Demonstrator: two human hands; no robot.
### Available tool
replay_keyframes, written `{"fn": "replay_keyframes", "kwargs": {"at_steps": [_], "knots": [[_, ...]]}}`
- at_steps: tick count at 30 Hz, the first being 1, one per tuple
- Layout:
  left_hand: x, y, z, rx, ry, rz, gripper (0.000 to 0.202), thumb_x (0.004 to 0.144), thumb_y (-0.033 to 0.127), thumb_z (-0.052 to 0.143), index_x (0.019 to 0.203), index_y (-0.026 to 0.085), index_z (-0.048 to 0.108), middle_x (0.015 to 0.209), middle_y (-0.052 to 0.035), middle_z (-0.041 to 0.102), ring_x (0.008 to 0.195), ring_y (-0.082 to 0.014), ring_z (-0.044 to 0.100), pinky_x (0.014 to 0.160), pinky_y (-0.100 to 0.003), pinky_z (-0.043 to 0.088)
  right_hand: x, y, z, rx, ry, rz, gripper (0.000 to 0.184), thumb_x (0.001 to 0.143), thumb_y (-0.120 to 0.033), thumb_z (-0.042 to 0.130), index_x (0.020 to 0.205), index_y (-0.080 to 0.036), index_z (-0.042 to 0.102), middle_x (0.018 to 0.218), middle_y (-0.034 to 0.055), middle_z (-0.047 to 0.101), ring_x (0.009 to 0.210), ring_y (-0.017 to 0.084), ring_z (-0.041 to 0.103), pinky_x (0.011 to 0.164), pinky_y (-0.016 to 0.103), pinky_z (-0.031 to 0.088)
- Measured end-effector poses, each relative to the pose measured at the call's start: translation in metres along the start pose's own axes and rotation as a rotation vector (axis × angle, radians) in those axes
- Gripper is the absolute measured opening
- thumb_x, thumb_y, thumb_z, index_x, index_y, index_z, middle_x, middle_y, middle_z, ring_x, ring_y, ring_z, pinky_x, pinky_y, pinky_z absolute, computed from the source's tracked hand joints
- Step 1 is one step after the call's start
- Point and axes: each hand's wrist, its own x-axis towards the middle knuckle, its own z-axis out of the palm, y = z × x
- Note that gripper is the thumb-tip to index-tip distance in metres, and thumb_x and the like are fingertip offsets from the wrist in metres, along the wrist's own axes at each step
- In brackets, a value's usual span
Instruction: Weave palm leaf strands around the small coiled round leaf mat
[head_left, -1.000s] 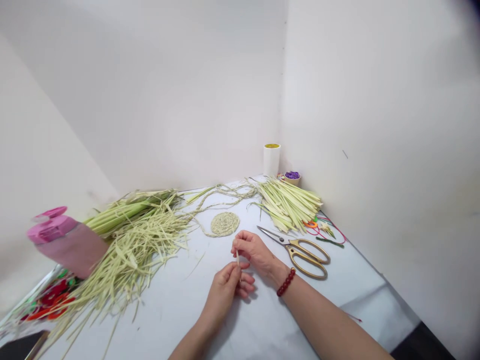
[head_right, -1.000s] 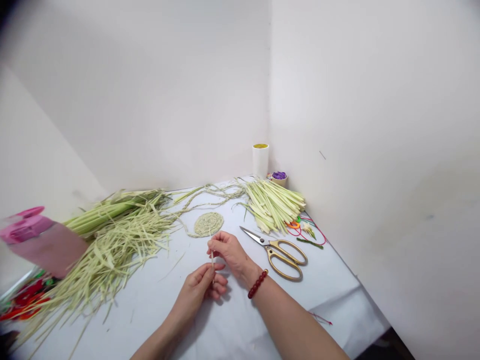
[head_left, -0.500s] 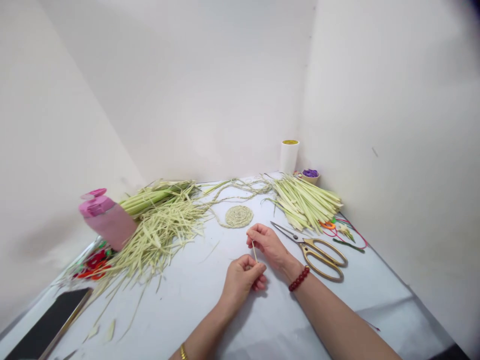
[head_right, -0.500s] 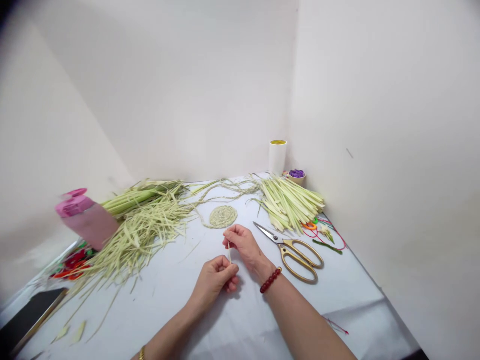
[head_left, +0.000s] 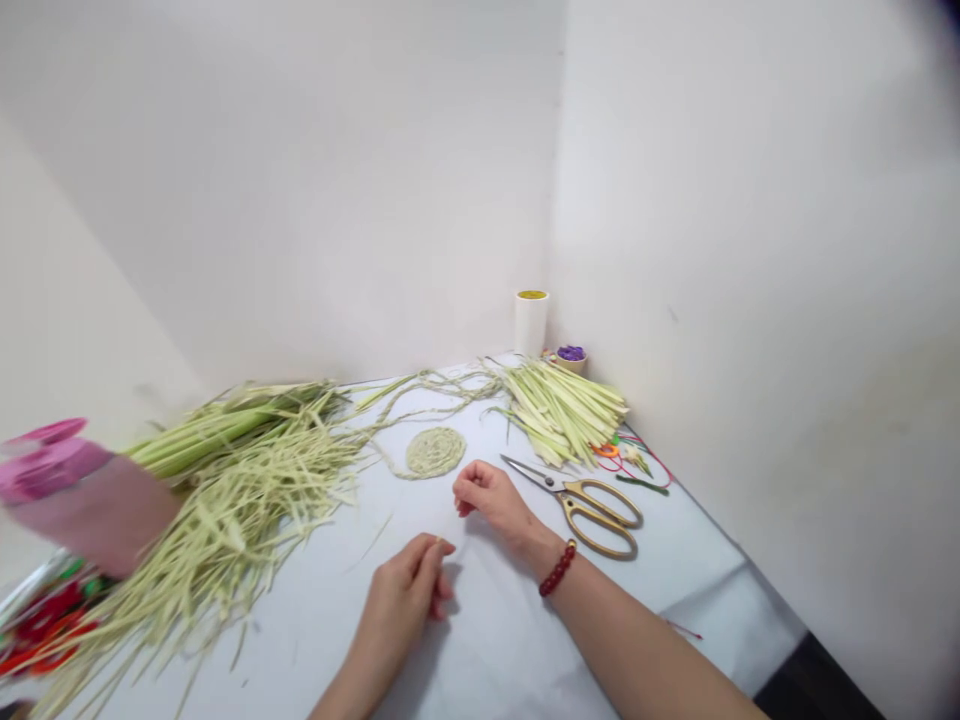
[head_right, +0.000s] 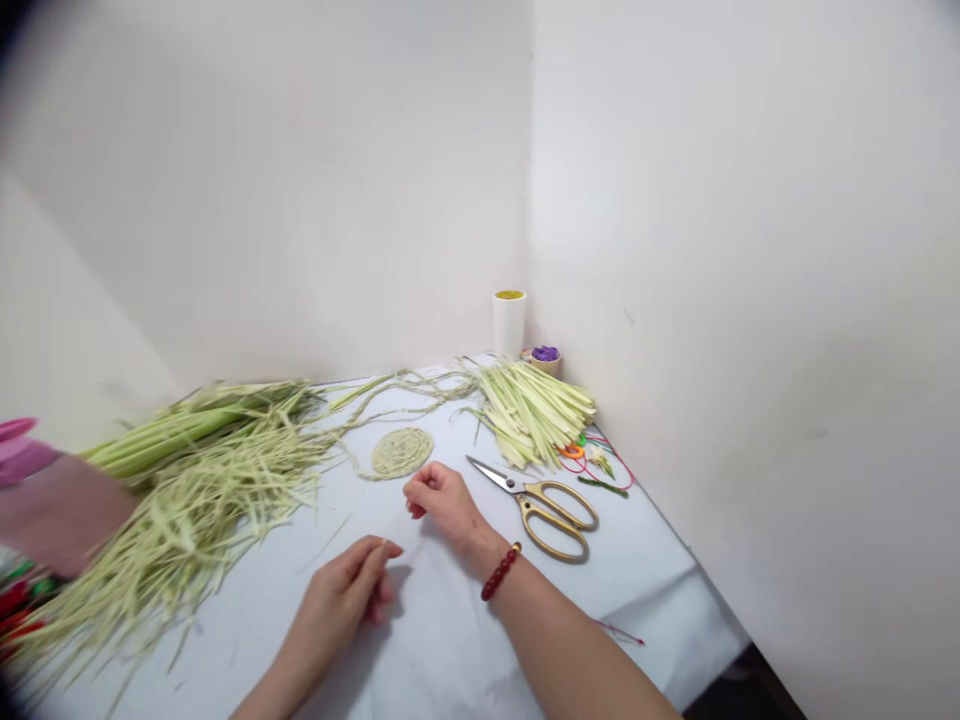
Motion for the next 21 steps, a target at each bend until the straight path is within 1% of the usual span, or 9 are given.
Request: {"fn": "replay_keyframes", "kwargs": {"at_steps": [5,8,10,12,14,15,17,19,21], "knots": [[0.016,-0.006,-0.045,0.316,0.055,-0.056,0.051,0.076,0.056,0.048,0.109,0.019,0.058,0.045,0.0069,0.05,0.039,-0.0163,0.049,0.048,-0.025,0.037,0.002,-0.003,-0.004,-0.225,0.119,-0.06,0.015,0.075,-0.03,0.057,0.069,-0.018,0.051,0.06,-0.0031,0.055,0.056,0.011,0.048,0.056,0.024,0.037],[0.022,0.007,-0.055,0.487,0.125,-0.048,0.058,0.073,0.059,0.052,0.114,0.019,0.056,0.044,0.0075,0.046,0.045,-0.0192,0.052,0.051,-0.026,0.035,0.002,-0.004,-0.007,-0.392,0.228,-0.141,0.015,0.077,-0.028,0.054,0.066,-0.019,0.051,0.06,-0.0037,0.053,0.058,0.011,0.045,0.057,0.023,0.034],[0.025,0.02,-0.046,0.5,0.175,0.012,0.054,0.075,0.06,0.049,0.112,0.021,0.057,0.045,0.007,0.044,0.049,-0.0197,0.054,0.053,-0.025,0.035,0.003,-0.005,-0.009,-0.465,0.287,-0.188,0.016,0.079,-0.028,0.051,0.066,-0.019,0.051,0.061,-0.0039,0.052,0.059,0.011,0.044,0.057,0.023,0.032],[0.027,0.032,-0.025,0.433,0.193,0.095,0.046,0.079,0.057,0.046,0.108,0.022,0.058,0.046,0.0068,0.042,0.049,-0.0184,0.051,0.054,-0.024,0.033,0.006,-0.009,-0.014,-0.535,0.322,-0.238,0.017,0.081,-0.027,0.048,0.066,-0.019,0.051,0.063,-0.0033,0.052,0.06,0.012,0.044,0.058,0.024,0.032],[0.03,0.035,0.002,0.356,0.119,0.18,0.036,0.082,0.052,0.044,0.093,0.023,0.062,0.05,0.0046,0.046,0.05,-0.0163,0.048,0.054,-0.023,0.031,0.008,-0.015,-0.023,-0.641,0.323,-0.282,0.018,0.084,-0.025,0.045,0.067,-0.02,0.051,0.064,-0.0022,0.054,0.062,0.013,0.045,0.06,0.024,0.032],[0.031,0.033,0.015,0.326,0.061,0.227,0.032,0.084,0.049,0.043,0.083,0.023,0.063,0.053,0.003,0.049,0.052,-0.0156,0.048,0.055,-0.023,0.031,0.009,-0.018,-0.03,-0.714,0.324,-0.295,0.018,0.084,-0.024,0.045,0.068,-0.02,0.052,0.066,-0.0014,0.055,0.063,0.013,0.046,0.061,0.025,0.032],[0.033,0.024,0.035,0.297,0.009,0.292,0.031,0.085,0.043,0.043,0.069,0.022,0.06,0.053,0.0013,0.05,0.052,-0.0145,0.046,0.056,-0.023,0.03,0.011,-0.023,-0.049,-0.917,0.338,-0.28,0.017,0.084,-0.022,0.045,0.069,-0.02,0.053,0.069,0.0007,0.057,0.067,0.015,0.048,0.064,0.026,0.032],[0.036,0.012,0.046,0.296,-0.064,0.315,0.033,0.085,0.041,0.044,0.062,0.021,0.057,0.051,0.0009,0.048,0.05,-0.0137,0.043,0.054,-0.023,0.028,0.012,-0.025,-0.071,-1.183,0.437,-0.232,0.013,0.082,-0.019,0.049,0.07,-0.019,0.054,0.075,0.0044,0.059,0.074,0.017,0.049,0.068,0.028,0.031],[0.039,0.004,0.048,0.302,-0.097,0.307,0.034,0.086,0.041,0.042,0.061,0.021,0.054,0.05,0.0012,0.047,0.049,-0.0133,0.041,0.053,-0.023,0.026,0.014,-0.022,-0.092,-1.404,0.494,-0.163,0.004,0.077,-0.019,0.055,0.073,-0.018,0.055,0.082,0.008,0.06,0.079,0.02,0.05,0.07,0.03,0.03]]}}
